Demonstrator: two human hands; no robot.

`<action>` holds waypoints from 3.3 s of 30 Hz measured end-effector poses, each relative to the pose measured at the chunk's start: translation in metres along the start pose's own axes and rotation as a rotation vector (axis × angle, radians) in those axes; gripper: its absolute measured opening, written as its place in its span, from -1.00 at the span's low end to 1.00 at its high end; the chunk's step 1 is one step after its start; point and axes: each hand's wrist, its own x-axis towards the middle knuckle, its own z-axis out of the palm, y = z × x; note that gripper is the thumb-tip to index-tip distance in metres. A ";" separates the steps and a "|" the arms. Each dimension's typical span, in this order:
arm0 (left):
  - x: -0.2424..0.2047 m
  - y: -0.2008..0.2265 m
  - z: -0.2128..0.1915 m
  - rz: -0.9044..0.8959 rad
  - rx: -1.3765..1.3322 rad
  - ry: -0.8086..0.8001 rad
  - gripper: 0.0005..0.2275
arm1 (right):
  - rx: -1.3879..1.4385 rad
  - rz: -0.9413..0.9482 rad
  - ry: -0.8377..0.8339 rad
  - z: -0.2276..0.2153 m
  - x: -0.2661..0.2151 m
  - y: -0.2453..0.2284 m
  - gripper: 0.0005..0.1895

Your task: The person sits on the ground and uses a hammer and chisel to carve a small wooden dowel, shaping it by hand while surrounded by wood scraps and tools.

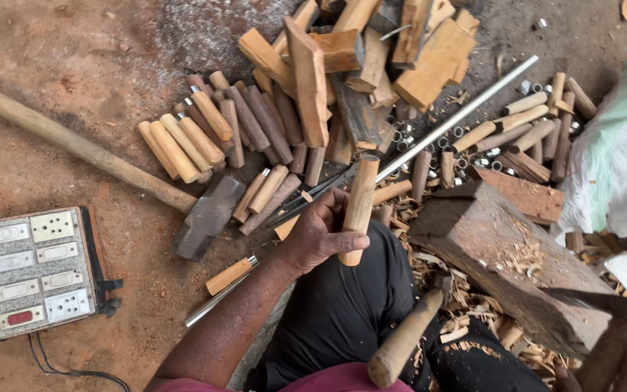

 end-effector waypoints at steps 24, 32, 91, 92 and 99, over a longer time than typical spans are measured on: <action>0.160 0.004 0.199 -0.067 1.294 -0.432 -0.65 | -0.156 -0.114 -0.112 -0.008 -0.022 -0.078 0.03; 0.205 -0.078 0.215 0.179 0.098 -0.622 -0.61 | -0.156 -0.204 -0.200 -0.021 -0.007 -0.098 -0.01; 0.228 -0.119 0.203 0.113 -0.289 -0.656 -0.82 | -0.059 -0.395 -0.261 -0.015 -0.002 -0.203 -0.10; 0.226 -0.120 0.202 0.127 -0.230 -0.643 -0.82 | -0.095 -0.380 -0.209 -0.020 -0.007 -0.200 -0.11; 0.224 -0.116 0.204 0.212 -0.118 -0.575 -0.64 | 0.111 -0.228 -0.161 -0.039 -0.017 -0.185 -0.05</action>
